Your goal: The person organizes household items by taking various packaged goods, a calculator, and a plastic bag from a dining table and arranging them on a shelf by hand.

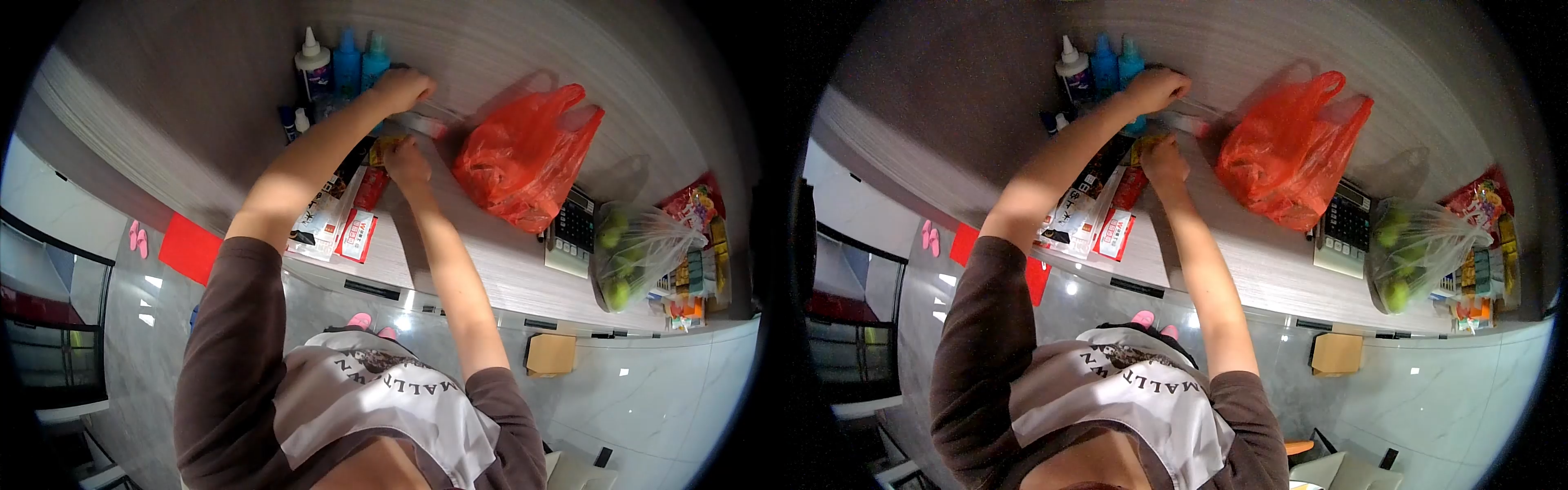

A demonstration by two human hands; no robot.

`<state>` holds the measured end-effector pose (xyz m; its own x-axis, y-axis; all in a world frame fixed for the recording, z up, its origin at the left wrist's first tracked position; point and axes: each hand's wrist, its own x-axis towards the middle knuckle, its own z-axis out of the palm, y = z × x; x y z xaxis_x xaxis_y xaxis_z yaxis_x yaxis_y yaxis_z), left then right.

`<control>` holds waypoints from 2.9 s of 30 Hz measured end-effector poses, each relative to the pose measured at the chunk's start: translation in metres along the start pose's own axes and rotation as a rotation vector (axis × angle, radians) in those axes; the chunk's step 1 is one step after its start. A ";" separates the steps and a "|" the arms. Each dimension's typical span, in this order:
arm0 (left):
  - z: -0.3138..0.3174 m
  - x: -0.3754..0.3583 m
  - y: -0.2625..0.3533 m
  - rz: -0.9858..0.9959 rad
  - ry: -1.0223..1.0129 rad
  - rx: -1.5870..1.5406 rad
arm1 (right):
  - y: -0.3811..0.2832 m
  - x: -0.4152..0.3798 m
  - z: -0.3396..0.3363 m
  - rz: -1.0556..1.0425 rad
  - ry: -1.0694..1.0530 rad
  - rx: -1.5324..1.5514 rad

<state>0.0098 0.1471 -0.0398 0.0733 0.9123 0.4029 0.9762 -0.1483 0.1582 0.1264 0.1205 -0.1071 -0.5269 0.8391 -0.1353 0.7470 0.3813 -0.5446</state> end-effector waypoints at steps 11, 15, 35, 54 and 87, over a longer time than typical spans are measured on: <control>-0.013 0.007 0.011 0.046 -0.054 0.075 | 0.001 0.007 -0.012 -0.046 -0.083 -0.164; -0.015 0.008 0.012 0.061 -0.046 0.079 | 0.021 0.015 -0.009 -0.447 0.069 -0.193; -0.011 0.008 0.007 0.072 -0.012 0.065 | 0.053 0.027 -0.004 -0.746 0.124 0.169; -0.018 0.004 0.004 -0.069 -0.164 -0.045 | 0.076 0.038 0.014 -0.419 -0.134 0.803; -0.023 0.003 0.045 -0.143 -0.369 -0.383 | 0.074 0.001 -0.020 -0.266 -0.017 1.271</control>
<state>0.0489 0.1349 -0.0109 0.0795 0.9966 0.0219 0.8428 -0.0790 0.5324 0.1893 0.1574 -0.1304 -0.6108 0.7863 0.0925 -0.2815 -0.1065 -0.9536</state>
